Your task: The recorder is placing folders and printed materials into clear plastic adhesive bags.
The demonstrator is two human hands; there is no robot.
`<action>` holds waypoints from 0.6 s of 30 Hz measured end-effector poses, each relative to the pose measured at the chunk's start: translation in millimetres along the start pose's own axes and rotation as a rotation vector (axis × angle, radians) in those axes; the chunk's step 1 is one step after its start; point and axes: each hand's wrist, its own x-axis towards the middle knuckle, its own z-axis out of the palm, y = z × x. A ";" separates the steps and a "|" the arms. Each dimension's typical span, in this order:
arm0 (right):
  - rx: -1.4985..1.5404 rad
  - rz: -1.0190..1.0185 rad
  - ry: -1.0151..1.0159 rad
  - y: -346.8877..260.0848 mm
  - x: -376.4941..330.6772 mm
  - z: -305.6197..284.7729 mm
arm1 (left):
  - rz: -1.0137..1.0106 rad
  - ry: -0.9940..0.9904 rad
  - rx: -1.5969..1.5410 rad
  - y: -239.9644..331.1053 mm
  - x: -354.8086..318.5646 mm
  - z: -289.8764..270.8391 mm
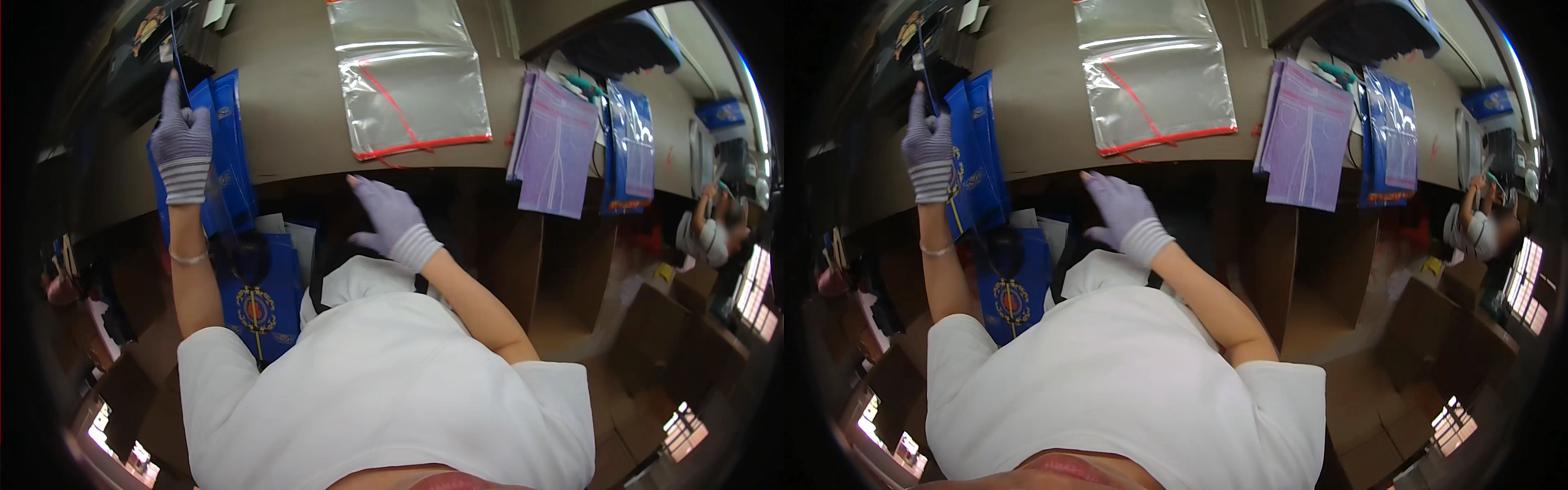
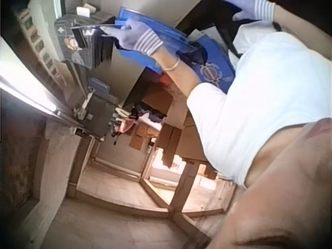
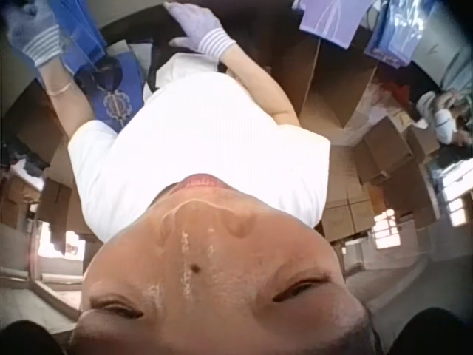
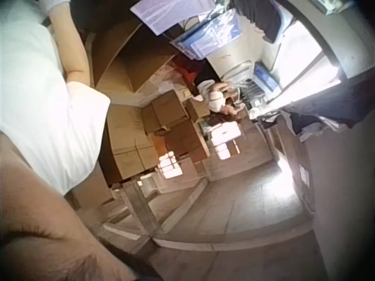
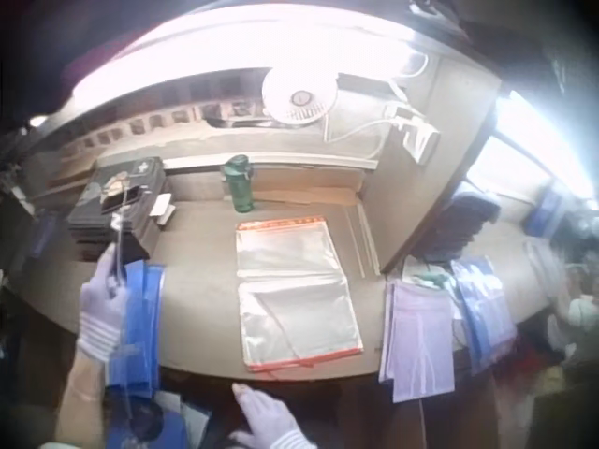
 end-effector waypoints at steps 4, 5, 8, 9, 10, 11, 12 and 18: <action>0.007 0.268 0.015 -28.1 21.6 -1.6 | 0.147 0.191 -0.654 102.5 -6.6 -20.0; 0.045 0.247 0.231 -8.3 21.9 5.7 | 0.037 0.059 -0.724 129.6 -11.5 -24.0; 0.012 0.180 0.650 27.5 1.7 -25.3 | 0.257 -0.121 -1.472 172.9 -17.3 -0.7; 0.088 0.425 0.688 41.2 -12.8 -35.6 | 0.298 -0.227 -1.689 173.7 -16.3 31.7; -0.140 0.343 0.827 57.3 -30.0 -44.6 | 0.285 -0.324 -1.563 164.1 -31.7 65.2; -0.231 0.357 0.873 69.6 -45.7 -54.1 | 0.383 -0.530 -1.380 161.0 -39.4 107.5; -0.232 0.344 0.926 92.1 -67.6 -53.6 | 0.491 -0.642 -1.029 162.0 -50.4 143.3; -0.138 0.665 0.849 136.8 -114.6 -45.3 | 1.054 -0.577 -0.066 80.5 -135.4 215.7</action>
